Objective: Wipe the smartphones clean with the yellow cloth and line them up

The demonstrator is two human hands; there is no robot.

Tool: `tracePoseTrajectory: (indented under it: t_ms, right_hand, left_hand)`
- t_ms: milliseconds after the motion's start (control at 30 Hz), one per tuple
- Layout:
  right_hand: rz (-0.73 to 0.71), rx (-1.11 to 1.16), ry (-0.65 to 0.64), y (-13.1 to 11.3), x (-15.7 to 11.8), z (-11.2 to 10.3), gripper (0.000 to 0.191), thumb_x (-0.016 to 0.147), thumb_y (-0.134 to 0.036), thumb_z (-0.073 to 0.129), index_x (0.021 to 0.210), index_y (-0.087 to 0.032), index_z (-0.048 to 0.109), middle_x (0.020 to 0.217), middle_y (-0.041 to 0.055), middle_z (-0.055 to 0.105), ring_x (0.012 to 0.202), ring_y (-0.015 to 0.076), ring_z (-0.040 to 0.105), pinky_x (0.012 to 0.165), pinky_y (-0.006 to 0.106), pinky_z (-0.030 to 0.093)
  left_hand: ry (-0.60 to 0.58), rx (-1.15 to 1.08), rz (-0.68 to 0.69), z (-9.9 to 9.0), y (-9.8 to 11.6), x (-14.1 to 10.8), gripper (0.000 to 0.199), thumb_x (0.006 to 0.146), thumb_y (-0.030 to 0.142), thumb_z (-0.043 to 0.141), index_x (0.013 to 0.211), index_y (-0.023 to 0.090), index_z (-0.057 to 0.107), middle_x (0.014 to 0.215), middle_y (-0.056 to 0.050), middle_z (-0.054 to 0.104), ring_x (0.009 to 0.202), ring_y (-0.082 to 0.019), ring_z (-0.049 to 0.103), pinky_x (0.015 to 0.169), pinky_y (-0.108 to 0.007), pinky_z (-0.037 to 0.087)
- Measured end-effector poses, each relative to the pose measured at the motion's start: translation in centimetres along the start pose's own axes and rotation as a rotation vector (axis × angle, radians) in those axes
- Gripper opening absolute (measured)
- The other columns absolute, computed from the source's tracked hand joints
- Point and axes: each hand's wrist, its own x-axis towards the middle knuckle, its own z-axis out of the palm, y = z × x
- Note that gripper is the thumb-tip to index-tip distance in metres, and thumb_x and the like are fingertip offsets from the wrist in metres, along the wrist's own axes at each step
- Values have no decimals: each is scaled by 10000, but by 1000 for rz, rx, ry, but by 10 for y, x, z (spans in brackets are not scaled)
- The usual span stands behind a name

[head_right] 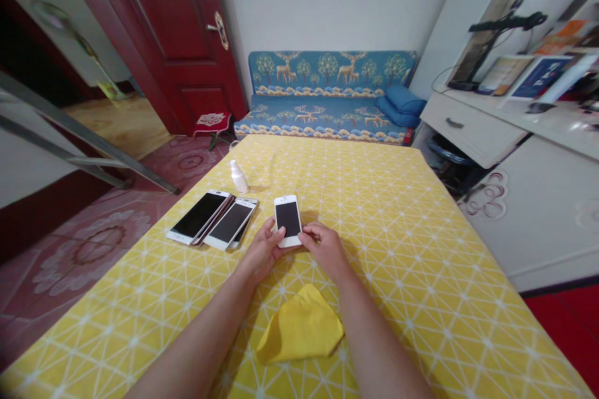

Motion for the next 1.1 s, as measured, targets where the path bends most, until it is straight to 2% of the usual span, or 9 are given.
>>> tracePoseTrajectory:
  t_ms: [200, 367, 533, 1000, 1100]
  right_hand:
    - [28, 6, 50, 0, 1, 1, 207, 767, -376, 639, 829, -187, 697, 825, 32, 669, 767, 183, 612, 713, 305, 486]
    - [32, 24, 61, 6, 2, 1, 230, 767, -384, 640, 858, -181, 701, 853, 42, 672, 789, 187, 618, 714, 306, 490]
    - [37, 60, 66, 8, 4, 2, 241, 764, -388, 645, 858, -172, 700, 834, 38, 683, 767, 182, 630, 704, 303, 494]
    - [31, 112, 100, 5, 5, 1, 244, 742, -395, 668, 830, -172, 706, 841, 40, 698, 787, 184, 649, 728, 314, 510]
    - [44, 134, 112, 6, 4, 2, 265, 753, -401, 656, 894, -180, 698, 880, 48, 713, 804, 188, 666, 743, 324, 520]
  left_hand:
    - [-20, 6, -8, 3, 4, -2, 453, 688, 233, 774, 1084, 150, 572, 932, -78, 707, 800, -194, 676, 810, -397, 546]
    - [-65, -14, -8, 2, 5, -3, 386, 706, 217, 759, 1051, 130, 609, 1006, -104, 700, 899, -224, 672, 876, -421, 524]
    - [-110, -35, -4, 0, 4, 1, 403, 733, 219, 737, 1102, 141, 596, 1069, -114, 686, 972, -243, 659, 926, -452, 498]
    - [-108, -14, -18, 0, 3, 6, 335, 787, 221, 683, 1100, 142, 592, 1084, -111, 686, 964, -224, 665, 923, -443, 513]
    - [-78, -46, -5, 1, 3, 6, 288, 809, 236, 656, 1076, 146, 597, 1087, -106, 686, 974, -225, 660, 917, -448, 515]
